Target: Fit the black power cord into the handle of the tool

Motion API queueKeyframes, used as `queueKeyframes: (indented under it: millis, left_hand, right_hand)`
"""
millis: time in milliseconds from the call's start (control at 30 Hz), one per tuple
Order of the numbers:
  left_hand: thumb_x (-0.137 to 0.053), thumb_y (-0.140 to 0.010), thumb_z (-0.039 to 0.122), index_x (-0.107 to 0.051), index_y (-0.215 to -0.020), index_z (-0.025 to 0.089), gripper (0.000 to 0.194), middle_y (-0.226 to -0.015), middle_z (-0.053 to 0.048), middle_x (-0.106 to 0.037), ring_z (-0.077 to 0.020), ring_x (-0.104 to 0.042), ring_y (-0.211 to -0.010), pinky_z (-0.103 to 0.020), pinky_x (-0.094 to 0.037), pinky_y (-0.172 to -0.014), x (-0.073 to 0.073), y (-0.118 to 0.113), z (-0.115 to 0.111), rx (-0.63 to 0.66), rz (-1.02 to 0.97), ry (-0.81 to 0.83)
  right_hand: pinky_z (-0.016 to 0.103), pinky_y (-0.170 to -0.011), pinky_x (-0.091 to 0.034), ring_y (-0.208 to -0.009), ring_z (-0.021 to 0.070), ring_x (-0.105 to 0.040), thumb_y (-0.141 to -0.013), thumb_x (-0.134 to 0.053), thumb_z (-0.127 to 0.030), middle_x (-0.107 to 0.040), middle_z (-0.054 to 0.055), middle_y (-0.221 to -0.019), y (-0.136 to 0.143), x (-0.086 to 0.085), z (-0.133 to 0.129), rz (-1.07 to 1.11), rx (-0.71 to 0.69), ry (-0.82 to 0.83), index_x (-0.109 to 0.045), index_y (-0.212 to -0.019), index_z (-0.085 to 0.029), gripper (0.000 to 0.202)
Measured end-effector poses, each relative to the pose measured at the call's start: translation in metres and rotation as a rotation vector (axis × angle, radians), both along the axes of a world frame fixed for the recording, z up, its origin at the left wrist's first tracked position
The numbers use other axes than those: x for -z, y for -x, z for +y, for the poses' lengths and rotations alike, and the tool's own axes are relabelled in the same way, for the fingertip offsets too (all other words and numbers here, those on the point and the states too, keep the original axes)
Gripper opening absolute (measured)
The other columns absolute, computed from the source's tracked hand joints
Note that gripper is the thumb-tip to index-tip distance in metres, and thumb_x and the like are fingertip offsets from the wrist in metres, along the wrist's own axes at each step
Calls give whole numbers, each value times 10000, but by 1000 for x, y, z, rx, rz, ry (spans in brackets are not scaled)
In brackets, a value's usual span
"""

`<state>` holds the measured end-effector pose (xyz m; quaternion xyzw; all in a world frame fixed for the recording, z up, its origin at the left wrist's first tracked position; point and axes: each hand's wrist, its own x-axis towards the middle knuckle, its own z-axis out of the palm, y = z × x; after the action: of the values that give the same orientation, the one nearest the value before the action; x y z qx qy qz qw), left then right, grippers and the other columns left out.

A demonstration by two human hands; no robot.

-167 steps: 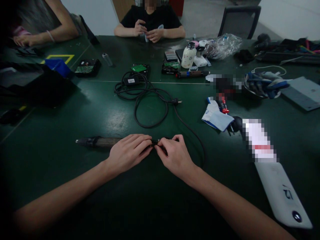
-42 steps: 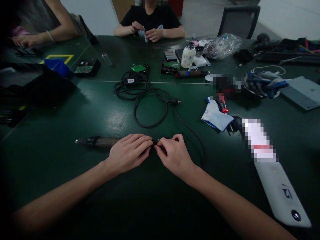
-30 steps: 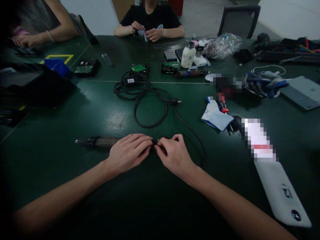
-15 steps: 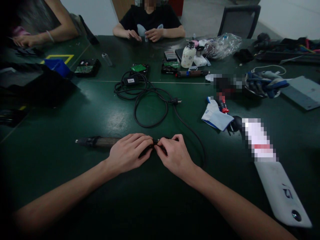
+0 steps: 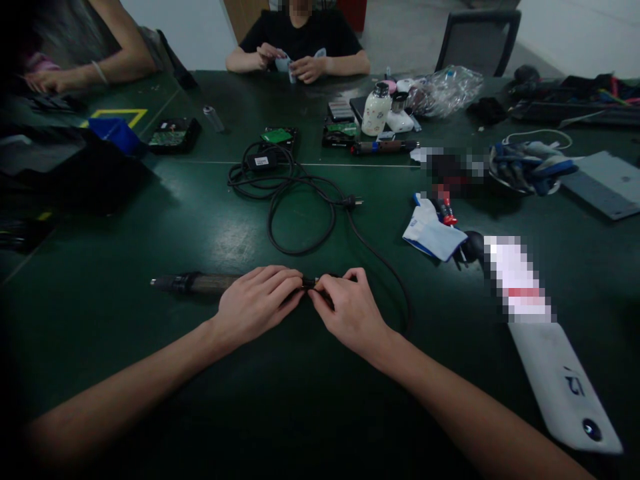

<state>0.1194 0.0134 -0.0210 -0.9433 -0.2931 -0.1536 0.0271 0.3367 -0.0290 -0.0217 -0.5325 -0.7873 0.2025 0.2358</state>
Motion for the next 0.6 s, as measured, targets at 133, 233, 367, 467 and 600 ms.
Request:
queueKeyframes:
  millis: [133, 233, 367, 467, 600]
  left_hand:
    - [-539, -988, 295, -607, -1213, 189, 258, -1218, -69, -674, -236, -628, -1108, -392, -514, -912, 0, 0, 0, 10, 7, 9]
    - [-539, -988, 264, -608, -1215, 196, 247, -1226, -59, -673, -227, -627, -1123, -384, -511, -934, 0, 1, 0, 28, 5, -1]
    - [-536, -997, 298, -626, -1155, 190, 211, -1176, -67, -688, -217, -648, -1071, -372, -521, -901, 1, 0, 1, 5, -18, -5]
    - [-543, -986, 290, -617, -1208, 196, 253, -1212, -73, -680, -231, -638, -1111, -385, -518, -921, 1, 0, 1, 24, -13, 3]
    - [-536, -995, 265, -624, -1169, 203, 205, -1203, -54, -685, -215, -639, -1097, -375, -515, -919, 2, 1, 1, 21, -14, -7]
  right_hand:
    - [373, -877, -319, -652, 143, -534, -1018, -544, -265, -691, -7, -823, 0, 0, 0, 0, 3, -3, -610, -900, -207, 148]
    - [370, -871, -322, -654, 145, -543, -1018, -538, -266, -690, -9, -815, 0, -1, -1, -12, 4, -9, -612, -901, -209, 150]
    - [373, -871, -321, -655, 149, -548, -1020, -526, -263, -688, -6, -803, 1, -1, -1, -16, 6, -13, -613, -903, -209, 155]
    - [376, -878, -316, -653, 149, -543, -1023, -524, -267, -691, -4, -809, 1, -1, -1, -1, 3, -8, -613, -903, -209, 160]
    - [374, -875, -317, -656, 150, -533, -1019, -540, -270, -684, -8, -799, 0, -1, 0, 4, 4, -2, -614, -905, -210, 148]
